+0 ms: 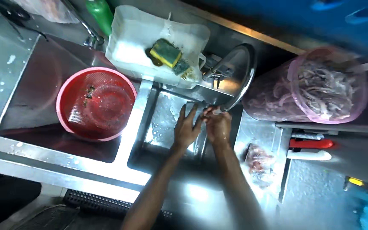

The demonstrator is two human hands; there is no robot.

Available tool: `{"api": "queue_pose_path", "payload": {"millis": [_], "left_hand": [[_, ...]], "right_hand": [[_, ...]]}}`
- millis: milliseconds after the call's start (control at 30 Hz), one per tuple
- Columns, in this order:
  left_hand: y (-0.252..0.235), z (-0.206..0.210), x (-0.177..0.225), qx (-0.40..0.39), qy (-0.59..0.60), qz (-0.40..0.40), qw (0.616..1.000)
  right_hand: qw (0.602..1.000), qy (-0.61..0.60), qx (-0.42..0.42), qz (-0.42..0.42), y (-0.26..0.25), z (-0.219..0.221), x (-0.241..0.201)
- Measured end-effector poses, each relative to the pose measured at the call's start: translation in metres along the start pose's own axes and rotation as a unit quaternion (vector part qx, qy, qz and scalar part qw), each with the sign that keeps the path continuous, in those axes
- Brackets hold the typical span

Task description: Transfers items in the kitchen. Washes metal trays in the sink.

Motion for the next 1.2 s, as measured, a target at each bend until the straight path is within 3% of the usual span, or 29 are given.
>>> {"api": "queue_pose_path", "payload": {"millis": [67,100,167,233,300,433,567,633,733,833,900,1000,1067,1133,1200], "left_hand": [[-0.003,0.007,0.008,-0.01,0.026,-0.004,1.0],[-0.007,0.009,0.013,-0.011,0.032,-0.001,0.999],[-0.012,0.016,0.019,-0.01,0.052,0.011,0.999],[-0.017,0.025,0.02,-0.007,0.102,0.037,0.994],[-0.023,0.032,0.022,-0.016,0.145,0.047,0.988],[-0.03,0.054,0.033,-0.102,0.212,-0.001,0.972],[-0.032,0.082,0.059,-0.116,0.17,0.016,0.979],[-0.031,0.116,0.056,-0.181,0.12,0.01,0.976],[-0.019,0.152,0.02,-0.246,0.072,-0.015,0.966],[0.005,0.172,-0.048,-0.249,0.001,-0.111,0.962],[0.015,0.175,-0.076,-0.196,0.024,-0.143,0.97],[0.023,0.18,-0.082,-0.15,0.039,-0.162,0.975],[0.023,0.18,-0.08,-0.146,0.023,-0.183,0.972],[0.018,0.17,-0.08,-0.136,0.046,-0.198,0.97],[0.008,0.156,-0.076,-0.126,0.125,-0.191,0.965]], "right_hand": [[0.994,-0.082,0.058,0.054,-0.006,-0.001,0.009],[0.997,-0.067,0.04,0.014,-0.009,0.005,0.005],[0.986,0.084,-0.063,-0.13,-0.003,0.021,-0.01],[0.914,0.288,-0.147,-0.245,0.007,0.033,-0.022],[0.856,0.387,-0.137,-0.313,0.007,0.029,-0.033],[0.797,0.539,0.011,-0.271,0.015,-0.019,-0.054],[0.773,0.546,0.141,-0.29,0.034,-0.076,-0.073],[0.761,0.541,0.187,-0.304,0.042,-0.106,-0.074],[0.75,0.564,0.184,-0.295,0.052,-0.131,-0.07],[0.733,0.6,0.181,-0.265,0.07,-0.154,-0.07],[0.738,0.612,0.199,-0.202,0.089,-0.172,-0.065],[0.818,0.517,0.225,-0.117,0.114,-0.192,-0.047],[0.861,0.422,0.263,-0.103,0.124,-0.191,-0.046],[0.874,0.374,0.293,-0.105,0.124,-0.186,-0.046],[0.884,0.37,0.256,-0.128,0.116,-0.167,-0.054]]}}
Point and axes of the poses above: each hand's wrist, its own y-axis away from the middle knuckle, its own z-axis out of the palm, x = y × z, the point moved 9 cm from there along -y, towards the middle knuckle, and after that the axes turned 11 degrees about -z, right-handed, at the moved point
